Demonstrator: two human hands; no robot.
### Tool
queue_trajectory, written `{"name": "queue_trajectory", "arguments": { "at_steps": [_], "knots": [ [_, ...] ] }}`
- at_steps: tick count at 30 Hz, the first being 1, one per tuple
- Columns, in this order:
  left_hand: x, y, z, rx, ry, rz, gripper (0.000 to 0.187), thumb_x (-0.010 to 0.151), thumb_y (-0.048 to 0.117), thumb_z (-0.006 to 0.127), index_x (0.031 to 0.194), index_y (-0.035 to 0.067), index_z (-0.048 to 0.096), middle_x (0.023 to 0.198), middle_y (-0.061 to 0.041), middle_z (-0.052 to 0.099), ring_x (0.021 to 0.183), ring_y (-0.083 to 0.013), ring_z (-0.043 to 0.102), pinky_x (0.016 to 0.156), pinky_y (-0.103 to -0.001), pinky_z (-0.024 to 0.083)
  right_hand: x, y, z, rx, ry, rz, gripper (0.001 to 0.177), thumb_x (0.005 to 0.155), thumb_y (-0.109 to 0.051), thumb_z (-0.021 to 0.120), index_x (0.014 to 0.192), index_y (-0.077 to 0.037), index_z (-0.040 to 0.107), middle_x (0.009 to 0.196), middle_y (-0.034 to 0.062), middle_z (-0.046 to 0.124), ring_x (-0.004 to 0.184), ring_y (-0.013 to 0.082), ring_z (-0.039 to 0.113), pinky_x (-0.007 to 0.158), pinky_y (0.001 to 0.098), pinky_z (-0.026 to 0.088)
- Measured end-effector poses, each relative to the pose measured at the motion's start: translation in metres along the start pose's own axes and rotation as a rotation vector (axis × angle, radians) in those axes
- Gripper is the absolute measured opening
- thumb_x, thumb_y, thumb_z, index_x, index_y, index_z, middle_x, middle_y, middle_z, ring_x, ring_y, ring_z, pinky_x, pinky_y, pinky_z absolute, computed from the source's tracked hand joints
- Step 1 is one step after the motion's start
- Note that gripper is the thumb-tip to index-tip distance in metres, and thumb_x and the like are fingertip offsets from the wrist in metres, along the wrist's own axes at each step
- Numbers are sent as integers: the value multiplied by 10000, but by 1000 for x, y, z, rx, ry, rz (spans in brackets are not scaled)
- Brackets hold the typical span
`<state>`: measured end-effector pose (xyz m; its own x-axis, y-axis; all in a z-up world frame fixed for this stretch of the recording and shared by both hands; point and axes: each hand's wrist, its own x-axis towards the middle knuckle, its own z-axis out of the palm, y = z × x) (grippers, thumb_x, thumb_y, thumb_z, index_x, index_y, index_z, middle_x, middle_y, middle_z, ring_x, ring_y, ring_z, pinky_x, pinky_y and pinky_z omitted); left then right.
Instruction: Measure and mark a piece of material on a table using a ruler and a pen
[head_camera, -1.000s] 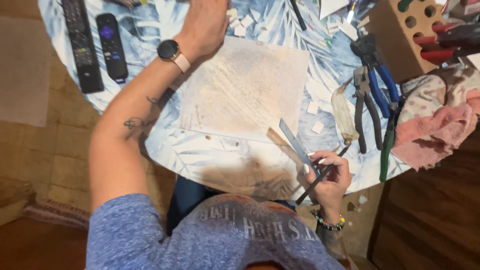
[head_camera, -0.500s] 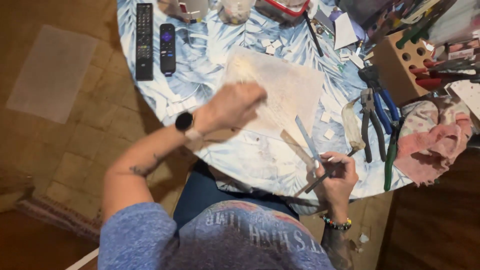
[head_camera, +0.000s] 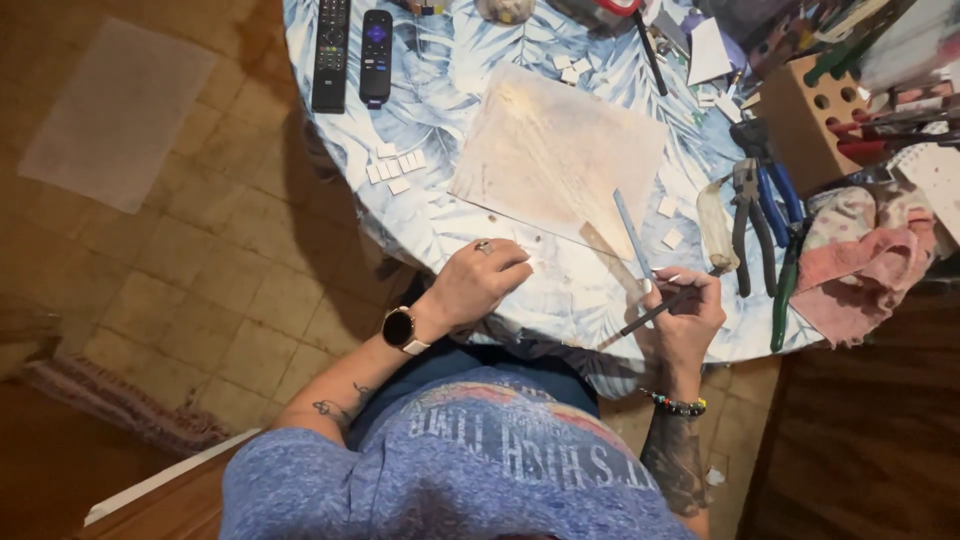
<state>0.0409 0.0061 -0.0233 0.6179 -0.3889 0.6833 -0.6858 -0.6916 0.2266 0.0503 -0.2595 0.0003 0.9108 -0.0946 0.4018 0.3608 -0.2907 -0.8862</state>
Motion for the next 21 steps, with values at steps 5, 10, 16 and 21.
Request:
{"name": "queue_trajectory", "arguments": {
  "at_steps": [5,10,16,21],
  "knots": [
    [-2,2,1,-40,-11,-24,80,834,159,486,838,134,563,837,-25,552,905,-206,551,748,-316,451,1,-3,0,-21,4,-15,352,709,-32,736,832,33,413,821,195,572,660,182,583,598,263,491],
    [1,3,-3,-56,1,-37,84,838,143,478,838,116,558,793,-30,562,901,-201,563,763,-315,449,0,-2,-2,-35,-3,-13,364,699,-55,752,835,22,424,829,186,579,669,171,578,598,248,487],
    [3,4,-15,-77,-6,-39,104,819,127,485,883,132,567,777,-27,577,873,-193,582,757,-334,438,-1,-6,-7,-14,-106,-53,351,723,-30,738,798,-9,396,852,194,581,729,190,563,646,273,452],
    [2,5,-19,-63,34,-84,162,793,123,541,954,113,559,855,-44,579,911,-212,566,787,-354,422,5,-34,-10,-82,-259,-68,348,718,10,740,776,-5,397,840,210,588,732,236,560,671,301,441]
  ]
}}
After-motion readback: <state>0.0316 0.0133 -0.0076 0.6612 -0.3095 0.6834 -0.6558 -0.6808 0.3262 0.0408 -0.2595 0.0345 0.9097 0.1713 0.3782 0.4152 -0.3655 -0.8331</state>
